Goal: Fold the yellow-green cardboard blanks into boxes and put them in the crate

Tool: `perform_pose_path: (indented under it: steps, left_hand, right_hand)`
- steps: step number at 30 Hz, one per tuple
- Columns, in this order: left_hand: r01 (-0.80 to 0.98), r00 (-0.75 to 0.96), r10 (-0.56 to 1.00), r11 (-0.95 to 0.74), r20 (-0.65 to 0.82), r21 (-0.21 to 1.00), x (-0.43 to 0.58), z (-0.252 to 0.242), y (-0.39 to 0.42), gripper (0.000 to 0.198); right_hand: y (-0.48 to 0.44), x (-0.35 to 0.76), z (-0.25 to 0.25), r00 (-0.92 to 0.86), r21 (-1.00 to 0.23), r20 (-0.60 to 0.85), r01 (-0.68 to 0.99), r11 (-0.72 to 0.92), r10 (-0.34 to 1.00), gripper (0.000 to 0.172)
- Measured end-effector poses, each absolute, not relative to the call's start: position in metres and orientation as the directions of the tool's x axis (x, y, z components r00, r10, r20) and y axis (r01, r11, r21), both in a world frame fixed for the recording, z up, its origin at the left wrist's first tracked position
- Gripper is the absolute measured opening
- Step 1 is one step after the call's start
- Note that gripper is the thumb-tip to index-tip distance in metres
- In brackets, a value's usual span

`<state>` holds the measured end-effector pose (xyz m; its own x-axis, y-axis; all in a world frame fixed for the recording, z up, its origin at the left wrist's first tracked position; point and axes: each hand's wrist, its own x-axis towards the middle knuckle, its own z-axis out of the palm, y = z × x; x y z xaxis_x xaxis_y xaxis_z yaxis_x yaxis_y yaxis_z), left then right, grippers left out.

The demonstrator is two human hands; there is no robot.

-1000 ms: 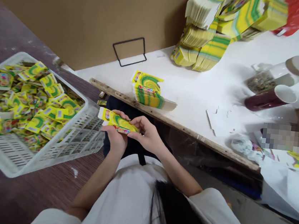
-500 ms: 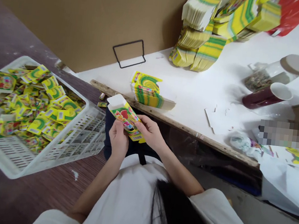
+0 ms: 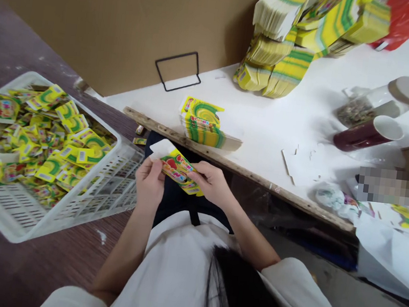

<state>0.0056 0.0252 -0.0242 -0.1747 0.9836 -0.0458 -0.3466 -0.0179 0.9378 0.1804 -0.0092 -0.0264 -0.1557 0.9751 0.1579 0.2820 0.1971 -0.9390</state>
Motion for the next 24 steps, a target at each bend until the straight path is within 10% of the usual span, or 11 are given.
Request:
perform_pose_path:
  steps: [7,12,17,24]
  left_hand:
    - [0.209,0.4,0.912,-0.188,0.092,0.96,-0.034,-0.003,0.034,0.099]
    - [0.508,0.461,0.884,-0.189,-0.08,0.84,-0.009,-0.009,0.015,0.069]
    - [0.496,0.417,0.903,-0.324,0.106,0.806,0.011,-0.019,-0.003,0.081]
    - [0.453,0.464,0.831,-0.52,0.307,0.724,0.016,-0.024,-0.008,0.063]
  right_hand:
    - [-0.022,0.191,-0.01,-0.417,-0.619,0.311,0.593,0.515,0.854,0.028]
    - [-0.028,0.184,-0.002,-0.021,-0.68,0.521,0.594,0.43,0.853,0.067]
    - [-0.027,0.178,-0.018,0.107,-0.998,0.057,0.012,0.056,0.993,0.079]
    - [-0.02,0.179,-0.03,-0.183,-0.907,-0.18,-0.349,-0.235,0.967,0.07]
